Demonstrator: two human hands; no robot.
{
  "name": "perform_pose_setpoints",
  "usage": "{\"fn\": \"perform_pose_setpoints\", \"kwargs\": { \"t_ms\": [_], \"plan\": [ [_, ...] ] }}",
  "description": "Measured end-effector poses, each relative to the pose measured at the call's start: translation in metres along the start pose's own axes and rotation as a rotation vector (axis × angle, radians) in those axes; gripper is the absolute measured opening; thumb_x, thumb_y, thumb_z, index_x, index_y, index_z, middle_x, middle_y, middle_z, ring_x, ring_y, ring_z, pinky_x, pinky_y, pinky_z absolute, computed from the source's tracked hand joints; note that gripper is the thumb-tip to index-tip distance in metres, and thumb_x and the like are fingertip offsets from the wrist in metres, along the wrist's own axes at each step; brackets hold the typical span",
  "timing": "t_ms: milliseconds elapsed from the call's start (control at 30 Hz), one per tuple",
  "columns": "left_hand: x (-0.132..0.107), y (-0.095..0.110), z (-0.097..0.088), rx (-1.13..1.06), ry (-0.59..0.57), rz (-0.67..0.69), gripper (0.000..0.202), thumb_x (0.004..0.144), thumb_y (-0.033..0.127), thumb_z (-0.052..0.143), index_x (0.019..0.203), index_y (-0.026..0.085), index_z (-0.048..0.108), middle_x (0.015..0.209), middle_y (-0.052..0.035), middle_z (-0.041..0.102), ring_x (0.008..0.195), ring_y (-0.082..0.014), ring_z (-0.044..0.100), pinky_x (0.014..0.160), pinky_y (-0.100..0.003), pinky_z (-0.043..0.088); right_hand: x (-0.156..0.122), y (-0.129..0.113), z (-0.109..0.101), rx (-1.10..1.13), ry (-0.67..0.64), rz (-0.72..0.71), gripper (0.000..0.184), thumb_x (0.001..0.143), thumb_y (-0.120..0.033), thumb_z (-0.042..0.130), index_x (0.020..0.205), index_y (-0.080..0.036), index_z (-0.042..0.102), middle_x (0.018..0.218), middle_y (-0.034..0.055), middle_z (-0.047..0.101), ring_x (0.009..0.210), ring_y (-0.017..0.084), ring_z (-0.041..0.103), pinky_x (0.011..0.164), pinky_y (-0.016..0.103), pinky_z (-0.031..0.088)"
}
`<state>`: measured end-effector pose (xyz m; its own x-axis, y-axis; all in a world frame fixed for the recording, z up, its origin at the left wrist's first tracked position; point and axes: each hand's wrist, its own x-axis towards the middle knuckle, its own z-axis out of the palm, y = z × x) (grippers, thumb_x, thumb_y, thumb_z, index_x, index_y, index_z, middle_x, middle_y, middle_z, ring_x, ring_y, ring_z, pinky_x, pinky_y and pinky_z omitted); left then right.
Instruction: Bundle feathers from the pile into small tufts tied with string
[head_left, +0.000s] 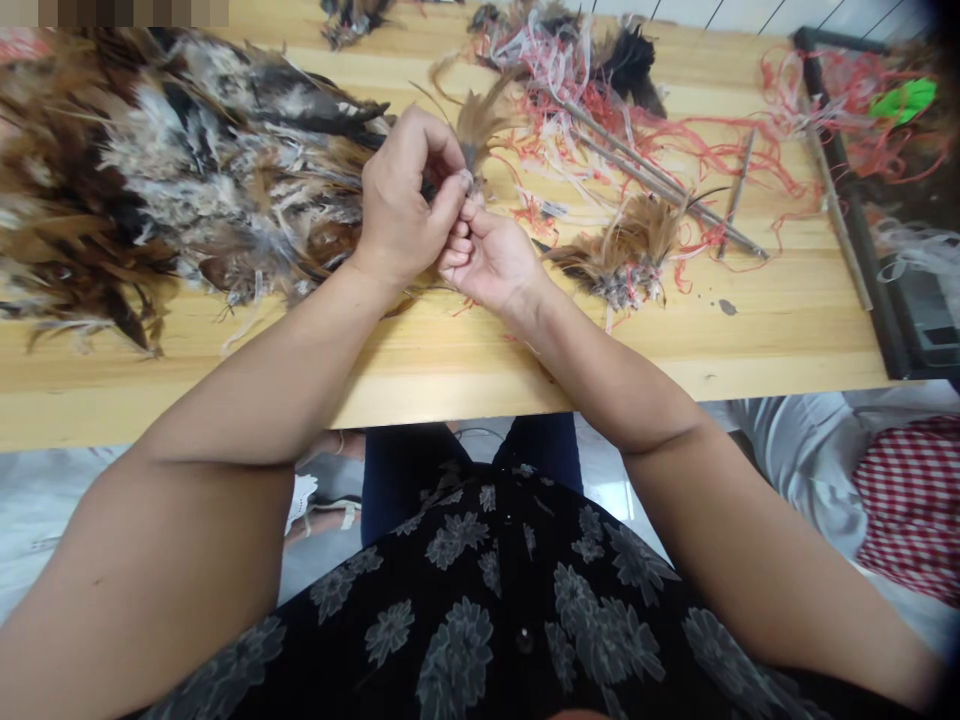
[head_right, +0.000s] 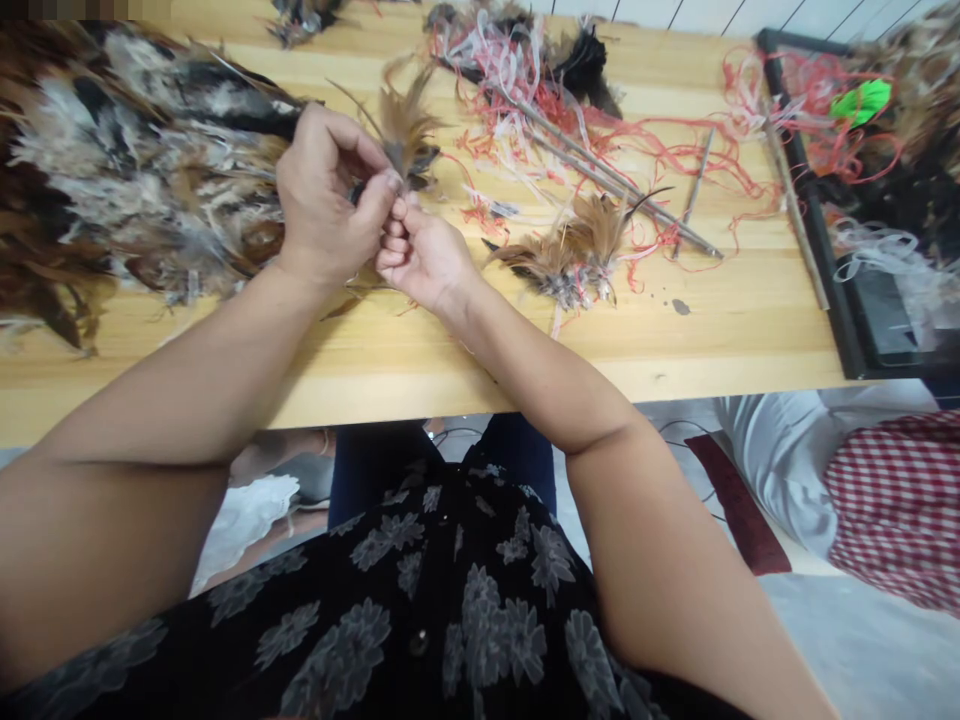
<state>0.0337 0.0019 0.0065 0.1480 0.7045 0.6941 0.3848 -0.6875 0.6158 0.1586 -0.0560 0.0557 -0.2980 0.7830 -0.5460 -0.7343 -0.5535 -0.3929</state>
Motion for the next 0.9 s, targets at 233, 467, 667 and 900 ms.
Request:
{"fn": "perform_pose_setpoints", "kwargs": {
  "t_ms": [233, 467, 667, 900],
  "plan": [
    [0.001, -0.015, 0.004, 0.054, 0.054, -0.001, 0.025, 0.083, 0.025, 0.078, 0.089, 0.032, 0.055, 0.09, -0.0045, 0.066, 0.078, -0.0269, 0.053, 0.077, -0.047, 0.048, -0.001, -0.001, 0.001, -0.019, 0.011, 0.002, 0.041, 0.12, -0.021, 0.053, 0.08, -0.022, 0.042, 0.056, -0.0131, 0.036, 0.043, 0.002, 0.027, 0.049, 0.013, 0.022],
    [0.001, -0.019, 0.005, -0.013, 0.067, -0.013, 0.033, 0.075, 0.018, 0.077, 0.087, 0.032, 0.049, 0.088, -0.0048, 0.061, 0.081, -0.0282, 0.052, 0.079, -0.047, 0.042, -0.002, 0.0, 0.0, -0.042, 0.009, 0.006, 0.042, 0.122, -0.024, 0.048, 0.08, -0.021, 0.043, 0.056, -0.0125, 0.037, 0.045, 0.003, 0.027, 0.05, 0.013, 0.022],
    [-0.003, -0.004, 0.009, -0.105, 0.071, -0.051, 0.025, 0.085, 0.035, 0.079, 0.089, 0.033, 0.054, 0.089, -0.0047, 0.063, 0.082, -0.0292, 0.057, 0.078, -0.048, 0.047, -0.002, -0.001, 0.001, -0.041, 0.03, -0.015, 0.044, 0.118, -0.024, 0.057, 0.077, -0.022, 0.043, 0.056, -0.0117, 0.037, 0.047, 0.005, 0.029, 0.049, 0.016, 0.023],
    [-0.004, -0.015, 0.012, -0.211, 0.074, -0.151, 0.037, 0.081, 0.033, 0.084, 0.088, 0.03, 0.048, 0.089, -0.0033, 0.062, 0.083, -0.0266, 0.052, 0.078, -0.045, 0.046, -0.005, -0.003, 0.002, -0.022, 0.015, -0.016, 0.044, 0.12, -0.023, 0.051, 0.077, -0.022, 0.044, 0.056, -0.011, 0.038, 0.047, 0.006, 0.027, 0.05, 0.016, 0.022]
  ]
}}
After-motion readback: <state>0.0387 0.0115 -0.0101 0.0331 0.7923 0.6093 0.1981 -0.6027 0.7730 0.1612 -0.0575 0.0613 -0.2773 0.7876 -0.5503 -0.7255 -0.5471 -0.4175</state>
